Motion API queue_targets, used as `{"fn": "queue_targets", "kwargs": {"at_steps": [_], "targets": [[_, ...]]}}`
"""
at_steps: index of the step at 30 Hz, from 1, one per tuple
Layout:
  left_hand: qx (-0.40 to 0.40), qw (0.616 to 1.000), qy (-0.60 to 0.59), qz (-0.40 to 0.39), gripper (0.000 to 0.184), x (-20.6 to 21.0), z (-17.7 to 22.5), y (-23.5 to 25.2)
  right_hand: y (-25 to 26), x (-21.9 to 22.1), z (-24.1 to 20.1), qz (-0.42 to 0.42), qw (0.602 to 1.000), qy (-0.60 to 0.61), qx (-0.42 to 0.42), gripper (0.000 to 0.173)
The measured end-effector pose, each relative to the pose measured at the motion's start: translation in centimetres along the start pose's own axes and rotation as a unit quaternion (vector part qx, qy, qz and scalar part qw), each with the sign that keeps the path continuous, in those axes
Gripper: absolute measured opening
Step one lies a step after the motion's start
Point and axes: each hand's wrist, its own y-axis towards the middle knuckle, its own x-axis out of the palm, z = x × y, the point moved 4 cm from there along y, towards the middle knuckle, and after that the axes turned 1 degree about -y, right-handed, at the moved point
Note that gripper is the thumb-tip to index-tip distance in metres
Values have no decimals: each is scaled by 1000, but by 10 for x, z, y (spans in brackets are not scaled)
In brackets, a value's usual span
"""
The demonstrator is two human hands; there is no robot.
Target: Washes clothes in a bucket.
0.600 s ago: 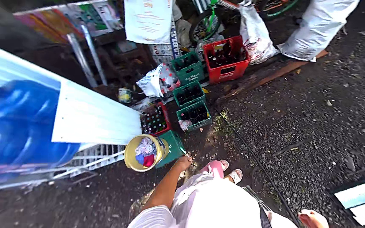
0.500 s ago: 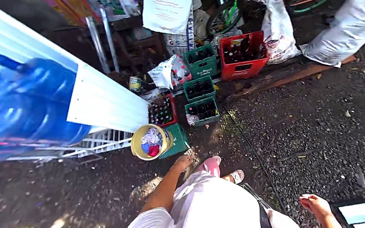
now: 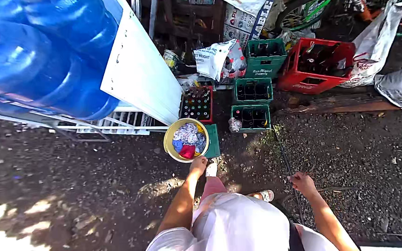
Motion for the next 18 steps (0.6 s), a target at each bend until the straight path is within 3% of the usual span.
{"fn": "queue_targets", "kwargs": {"at_steps": [3,6,11,14,18], "targets": [[2,999,-35,9,40,-31,-26,46,-9,49,-43,-18,997,-71,0,37],[-39,998,31,-48,44,-45,-46,83,-9,79,-87,-29,990,-138,-14,44],[-80,983,89,-142,46,-37,-56,124,-10,91,-160,-44,988,-145,-39,30],[-48,985,18,-165,46,-18,-51,151,0,100,-194,-59,984,-155,-59,31],[-64,984,-82,-144,47,3,-54,183,15,141,-222,-80,975,-168,-120,32]]}}
